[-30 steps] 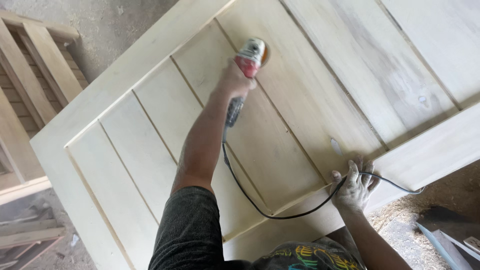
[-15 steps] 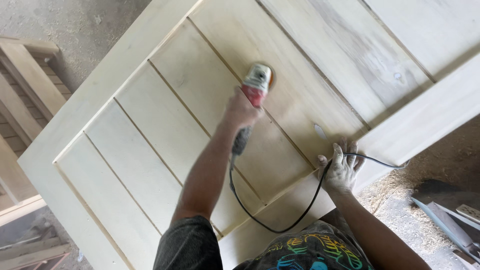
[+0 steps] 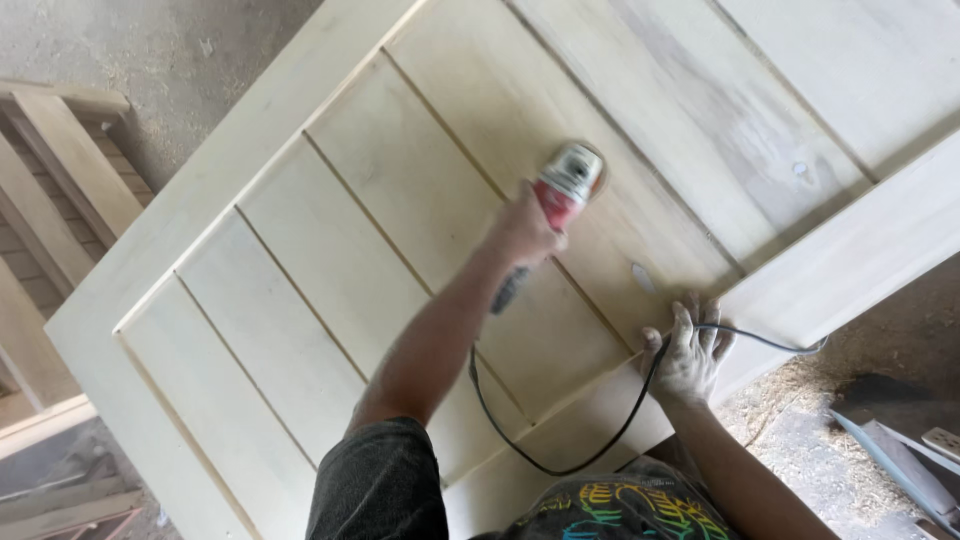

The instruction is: The person uses an angle grinder with a sanding disc to smooth the surface of a wooden door. They move the tool along the edges and panels of the door, generating sawdust as they work.

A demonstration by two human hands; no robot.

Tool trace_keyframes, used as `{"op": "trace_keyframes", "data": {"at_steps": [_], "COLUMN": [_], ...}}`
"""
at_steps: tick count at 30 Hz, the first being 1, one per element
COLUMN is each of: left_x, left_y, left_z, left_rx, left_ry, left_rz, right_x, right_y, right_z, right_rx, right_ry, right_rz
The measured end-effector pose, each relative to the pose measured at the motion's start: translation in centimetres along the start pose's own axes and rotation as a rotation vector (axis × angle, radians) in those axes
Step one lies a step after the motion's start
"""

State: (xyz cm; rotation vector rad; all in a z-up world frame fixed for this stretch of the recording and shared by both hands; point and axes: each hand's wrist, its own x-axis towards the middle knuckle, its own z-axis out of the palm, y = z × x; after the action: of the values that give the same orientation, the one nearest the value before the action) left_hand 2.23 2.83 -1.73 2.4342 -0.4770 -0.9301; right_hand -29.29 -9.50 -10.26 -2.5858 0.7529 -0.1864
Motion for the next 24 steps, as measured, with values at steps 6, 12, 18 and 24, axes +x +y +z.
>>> {"op": "trace_keyframes", "data": {"at_steps": [6,12,18,24], "left_x": [8.3,7.2,-6.3,-16.4], "left_y": [-1.8,1.4,-3.4,-5.6], "left_z": [-9.4,-12.1,-1.7,3.3], "left_rx": [-0.208,-0.225,0.043,0.192], "left_ry": [0.279,0.281,0.069,-0.081], "left_rz": [-0.091,-0.146,-0.035,0.004], "right_x": [0.5,0.9,-1.5,-3.9], "right_y": [0.2,-0.2,0.9,2.1], "right_z": [0.8,-0.3,-0.5,0.7], "right_rx": [-0.034,0.011,0.038,0.236], "right_ry": [0.023,0.078,0.115,0.218], "right_rz": [0.011,-0.014,-0.067,-0.128]}}
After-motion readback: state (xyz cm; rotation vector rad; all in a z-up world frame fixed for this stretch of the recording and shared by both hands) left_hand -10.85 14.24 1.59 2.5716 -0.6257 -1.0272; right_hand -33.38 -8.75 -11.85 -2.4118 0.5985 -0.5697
